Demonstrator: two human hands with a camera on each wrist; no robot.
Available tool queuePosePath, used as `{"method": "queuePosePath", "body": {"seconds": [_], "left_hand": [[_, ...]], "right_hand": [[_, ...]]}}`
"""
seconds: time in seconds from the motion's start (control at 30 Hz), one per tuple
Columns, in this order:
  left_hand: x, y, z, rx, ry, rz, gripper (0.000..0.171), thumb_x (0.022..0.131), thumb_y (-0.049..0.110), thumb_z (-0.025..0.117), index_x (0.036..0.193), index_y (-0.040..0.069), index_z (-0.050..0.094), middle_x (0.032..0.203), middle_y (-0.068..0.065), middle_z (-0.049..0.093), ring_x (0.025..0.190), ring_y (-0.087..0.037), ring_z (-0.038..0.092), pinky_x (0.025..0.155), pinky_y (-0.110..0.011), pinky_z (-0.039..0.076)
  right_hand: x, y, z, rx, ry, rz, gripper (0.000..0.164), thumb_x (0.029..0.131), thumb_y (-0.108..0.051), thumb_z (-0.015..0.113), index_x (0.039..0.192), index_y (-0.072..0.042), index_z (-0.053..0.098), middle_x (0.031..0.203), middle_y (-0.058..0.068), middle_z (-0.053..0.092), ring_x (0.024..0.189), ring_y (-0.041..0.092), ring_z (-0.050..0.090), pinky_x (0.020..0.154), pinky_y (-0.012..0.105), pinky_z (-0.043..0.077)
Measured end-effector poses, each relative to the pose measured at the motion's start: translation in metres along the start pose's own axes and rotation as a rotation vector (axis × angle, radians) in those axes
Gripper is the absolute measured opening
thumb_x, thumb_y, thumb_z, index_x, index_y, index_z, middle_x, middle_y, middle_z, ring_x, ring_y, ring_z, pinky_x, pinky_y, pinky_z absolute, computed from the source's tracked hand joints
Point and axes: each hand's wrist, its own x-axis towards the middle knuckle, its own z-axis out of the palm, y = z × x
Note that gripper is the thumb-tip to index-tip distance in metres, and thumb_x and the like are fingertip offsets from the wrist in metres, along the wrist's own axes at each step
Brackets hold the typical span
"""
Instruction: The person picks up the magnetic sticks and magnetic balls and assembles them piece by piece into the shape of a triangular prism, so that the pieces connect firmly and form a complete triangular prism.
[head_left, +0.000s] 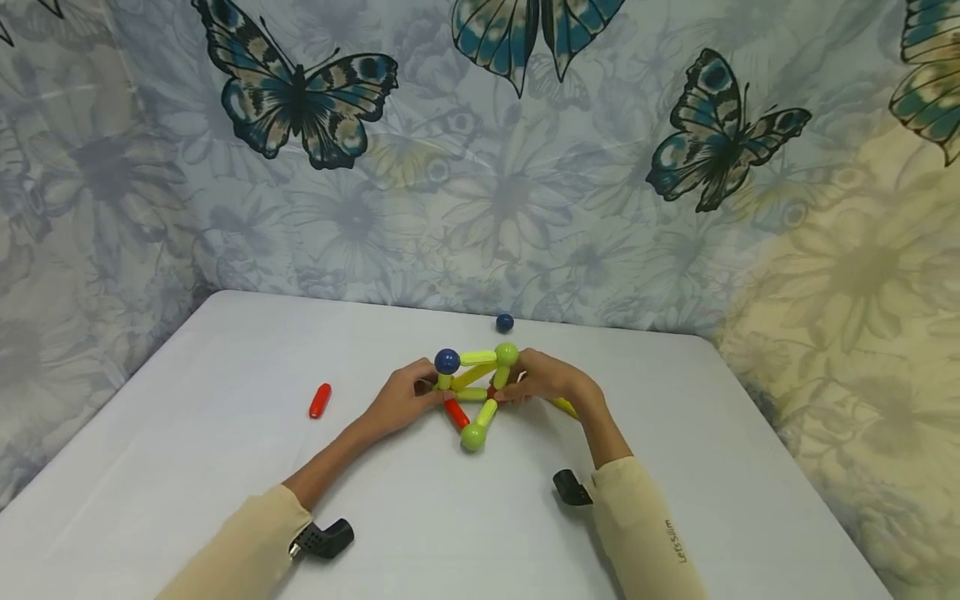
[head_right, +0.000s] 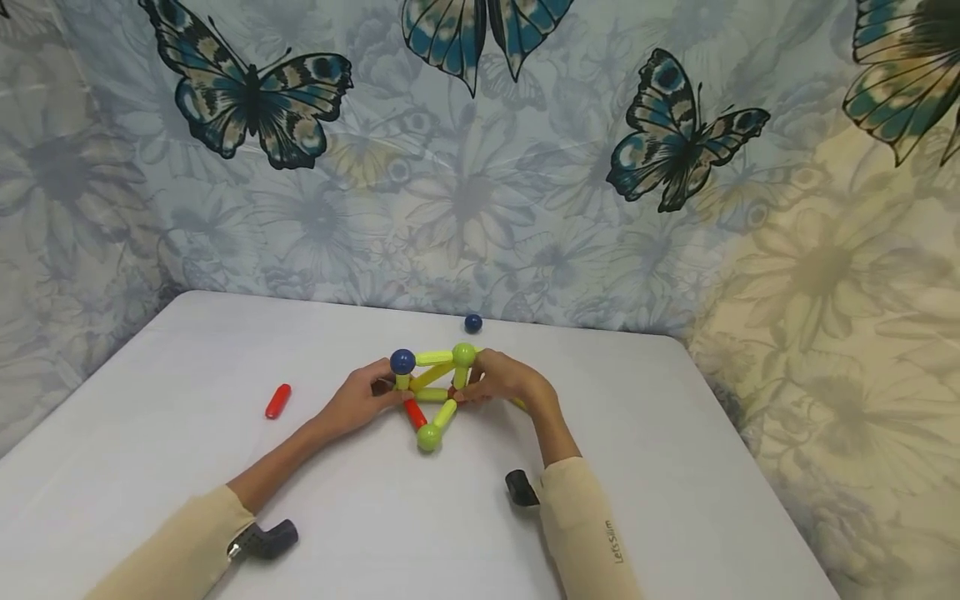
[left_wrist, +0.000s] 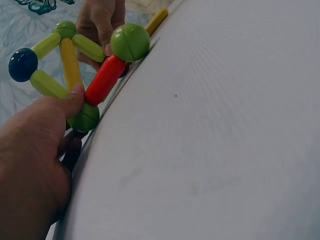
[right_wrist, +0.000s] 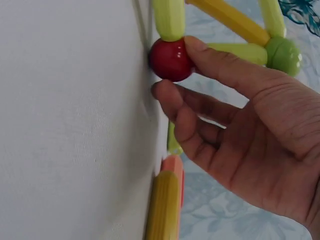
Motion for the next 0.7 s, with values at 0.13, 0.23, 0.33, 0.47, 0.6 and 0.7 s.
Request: {"method": "queuePosePath", "body": {"seconds": [0.13,0.23,0.33,0.47,0.6,0.7], "left_hand": [[-0.003,0.003,-0.001,-0.013,-0.011,-0.020,0.029,0.092,0.020,0.080,0.119,0.013,0.074,0.106,-0.004,0.071,0.094,-0.014,0.065,0.084,-0.026,0.053],[-0.004,0.004,-0.002,-0.017,-0.009,-0.015,0.023,0.091,0.019,0.081,0.112,0.012,0.075,0.103,-0.004,0.071,0.090,-0.012,0.064,0.082,-0.025,0.052],[-0.002,0.004,-0.002,-0.018,-0.013,-0.004,0.018,0.090,0.018,0.082,0.106,0.011,0.076,0.101,-0.004,0.071,0.088,-0.012,0.064,0.081,-0.024,0.052],[-0.001,0.004,-0.003,-0.011,-0.029,0.001,0.018,0.090,0.018,0.082,0.106,0.010,0.076,0.101,-0.004,0.072,0.088,-0.011,0.064,0.081,-0.023,0.052],[-0.002,0.003,-0.004,-0.004,-0.034,-0.003,0.019,0.091,0.019,0.082,0.106,0.010,0.076,0.100,-0.003,0.072,0.088,-0.010,0.063,0.081,-0.023,0.052],[-0.002,0.003,-0.004,-0.009,-0.040,-0.001,0.018,0.091,0.020,0.082,0.105,0.010,0.076,0.100,-0.003,0.071,0.089,-0.011,0.063,0.081,-0.024,0.052]], "right_hand": [[0.000,-0.003,0.002,0.047,-0.019,-0.017,0.016,0.095,-0.012,0.077,0.108,-0.002,0.075,0.096,0.008,0.077,0.078,0.013,0.067,0.075,0.029,0.057],[-0.001,-0.004,0.004,0.061,-0.020,-0.008,0.017,0.094,-0.010,0.077,0.108,-0.002,0.075,0.097,0.008,0.077,0.077,0.013,0.067,0.075,0.028,0.056],[-0.001,-0.005,0.004,0.067,-0.017,0.003,0.018,0.094,-0.009,0.077,0.109,-0.001,0.075,0.104,0.011,0.078,0.077,0.012,0.067,0.076,0.028,0.057],[-0.001,-0.006,0.004,0.070,-0.016,0.011,0.019,0.092,-0.007,0.078,0.110,0.000,0.076,0.111,0.013,0.079,0.077,0.012,0.067,0.076,0.028,0.058],[0.000,-0.009,0.004,0.047,-0.018,0.021,0.019,0.092,-0.009,0.080,0.108,-0.001,0.076,0.101,0.011,0.078,0.076,0.012,0.066,0.074,0.028,0.058],[0.001,-0.011,0.005,0.046,-0.014,0.054,0.019,0.091,-0.010,0.081,0.107,-0.001,0.075,0.096,0.008,0.077,0.077,0.011,0.065,0.075,0.027,0.059]]}}
